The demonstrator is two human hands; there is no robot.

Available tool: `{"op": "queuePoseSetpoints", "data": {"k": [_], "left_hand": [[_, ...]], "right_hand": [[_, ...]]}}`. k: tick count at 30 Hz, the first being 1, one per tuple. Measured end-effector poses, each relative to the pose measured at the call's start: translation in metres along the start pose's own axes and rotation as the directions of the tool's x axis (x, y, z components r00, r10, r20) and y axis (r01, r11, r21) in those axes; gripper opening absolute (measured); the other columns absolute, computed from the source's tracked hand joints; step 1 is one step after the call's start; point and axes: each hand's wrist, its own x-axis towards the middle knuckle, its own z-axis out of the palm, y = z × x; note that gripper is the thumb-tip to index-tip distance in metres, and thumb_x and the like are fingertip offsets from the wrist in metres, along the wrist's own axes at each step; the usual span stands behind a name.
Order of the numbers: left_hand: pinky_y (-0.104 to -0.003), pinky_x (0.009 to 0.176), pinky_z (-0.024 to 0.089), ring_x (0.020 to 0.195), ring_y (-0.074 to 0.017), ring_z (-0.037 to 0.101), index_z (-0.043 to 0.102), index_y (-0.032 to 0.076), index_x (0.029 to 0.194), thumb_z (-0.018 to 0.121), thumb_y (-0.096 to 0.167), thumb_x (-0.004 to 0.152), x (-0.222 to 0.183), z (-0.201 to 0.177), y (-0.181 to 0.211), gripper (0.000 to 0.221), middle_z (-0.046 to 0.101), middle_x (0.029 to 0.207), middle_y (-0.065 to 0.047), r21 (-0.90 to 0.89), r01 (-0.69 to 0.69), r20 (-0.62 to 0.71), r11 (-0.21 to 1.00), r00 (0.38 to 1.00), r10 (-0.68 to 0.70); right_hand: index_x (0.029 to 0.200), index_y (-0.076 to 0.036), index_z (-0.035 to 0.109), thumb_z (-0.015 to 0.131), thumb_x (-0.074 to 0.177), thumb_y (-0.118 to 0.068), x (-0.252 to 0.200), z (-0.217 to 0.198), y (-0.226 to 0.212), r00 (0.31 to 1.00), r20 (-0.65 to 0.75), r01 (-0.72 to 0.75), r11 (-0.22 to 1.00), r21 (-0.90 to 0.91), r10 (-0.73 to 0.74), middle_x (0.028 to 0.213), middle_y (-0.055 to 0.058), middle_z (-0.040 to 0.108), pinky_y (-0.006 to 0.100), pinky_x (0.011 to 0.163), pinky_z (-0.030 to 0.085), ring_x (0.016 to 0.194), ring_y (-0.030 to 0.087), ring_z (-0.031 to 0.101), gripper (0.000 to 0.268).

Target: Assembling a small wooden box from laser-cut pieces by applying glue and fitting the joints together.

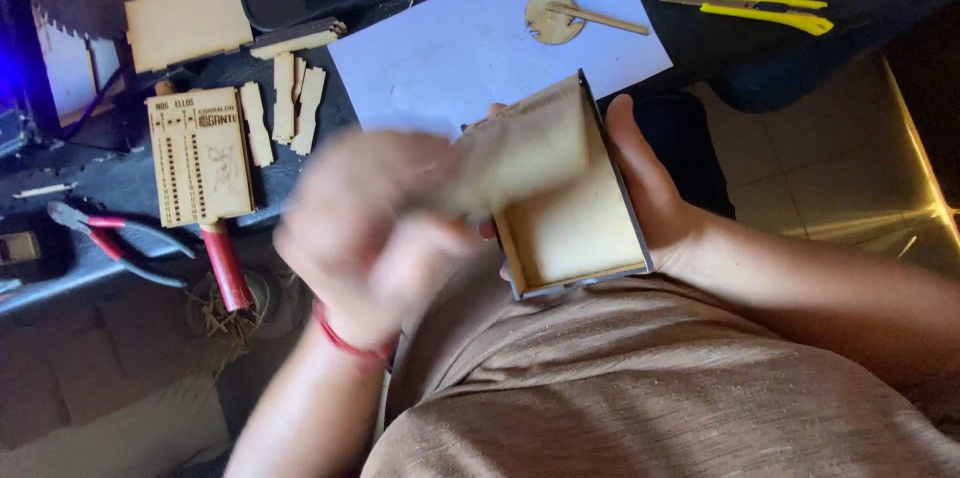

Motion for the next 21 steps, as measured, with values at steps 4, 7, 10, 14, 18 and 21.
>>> {"op": "queuePoseSetpoints", "data": {"k": [4, 7, 10, 14, 18, 21], "left_hand": [[-0.035, 0.093, 0.057, 0.104, -0.0279, 0.067, 0.062, -0.006, 0.114, 0.021, 0.076, 0.099, -0.003, 0.002, -0.027, 0.093, 0.067, 0.109, -0.019, -0.292, 0.279, -0.141, 0.915, 0.934, -0.33], [-0.034, 0.073, 0.049, 0.08, -0.0261, 0.071, 0.065, -0.006, 0.097, 0.018, 0.076, 0.102, 0.001, 0.005, -0.009, 0.096, 0.07, 0.096, -0.017, -0.297, 0.253, 0.016, 0.921, 0.965, -0.26], [-0.04, 0.089, 0.056, 0.091, -0.0287, 0.071, 0.065, -0.005, 0.102, 0.018, 0.07, 0.105, -0.012, 0.014, -0.015, 0.088, 0.071, 0.098, -0.016, -0.279, 0.138, 0.014, 0.95, 0.99, -0.14], [-0.041, 0.097, 0.057, 0.103, -0.0292, 0.072, 0.065, -0.003, 0.107, 0.023, 0.067, 0.106, -0.03, 0.015, -0.015, 0.082, 0.07, 0.108, -0.016, -0.218, 0.183, 0.021, 0.959, 0.983, -0.183], [-0.054, 0.124, 0.038, 0.145, -0.0386, 0.046, 0.047, 0.007, 0.14, 0.038, 0.07, 0.092, -0.053, 0.028, -0.014, 0.08, 0.044, 0.15, -0.019, 0.106, 0.144, 0.278, 0.984, 0.946, -0.169], [-0.06, 0.134, 0.029, 0.157, -0.0435, 0.031, 0.036, 0.01, 0.153, 0.051, 0.07, 0.091, -0.062, 0.04, -0.013, 0.088, 0.028, 0.163, -0.021, 0.176, 0.118, 0.357, 0.977, 0.918, -0.175]], "right_hand": [[0.152, -0.002, 0.034, 0.052, 0.08, -0.068, -0.002, 0.006, -0.001, 0.997, -0.04, -0.068, 0.998, -0.015, 0.068, 0.147, 0.021, 0.047, 0.062, 0.089, 0.051, 0.115, 0.038, 0.06, 0.099], [0.157, -0.004, 0.024, 0.052, 0.086, -0.062, -0.002, -0.01, -0.002, 0.999, -0.014, 0.051, 0.998, 0.028, -0.05, 0.157, 0.018, 0.035, 0.06, 0.105, 0.041, 0.14, 0.033, 0.041, 0.095], [0.142, 0.003, 0.041, 0.05, 0.075, -0.072, 0.002, 0.011, -0.009, 0.996, -0.074, 0.027, 0.975, -0.222, -0.045, 0.123, 0.027, 0.059, 0.056, 0.087, 0.057, 0.105, 0.04, 0.065, 0.101], [0.155, -0.003, 0.029, 0.051, 0.08, -0.068, -0.005, -0.007, -0.008, 0.998, 0.023, -0.058, 0.995, 0.077, 0.056, 0.146, 0.023, 0.043, 0.069, 0.1, 0.043, 0.126, 0.047, 0.05, 0.102], [0.154, -0.009, 0.033, 0.052, 0.083, -0.066, -0.006, -0.006, -0.006, 1.0, 0.003, -0.006, 0.985, 0.171, 0.005, 0.151, 0.018, 0.042, 0.06, 0.112, 0.033, 0.138, 0.039, 0.042, 0.092], [0.153, -0.011, 0.038, 0.054, 0.084, -0.067, -0.008, -0.007, -0.006, 1.0, -0.009, 0.003, 0.976, 0.22, -0.001, 0.147, 0.01, 0.047, 0.052, 0.098, 0.04, 0.129, 0.03, 0.049, 0.09]]}}
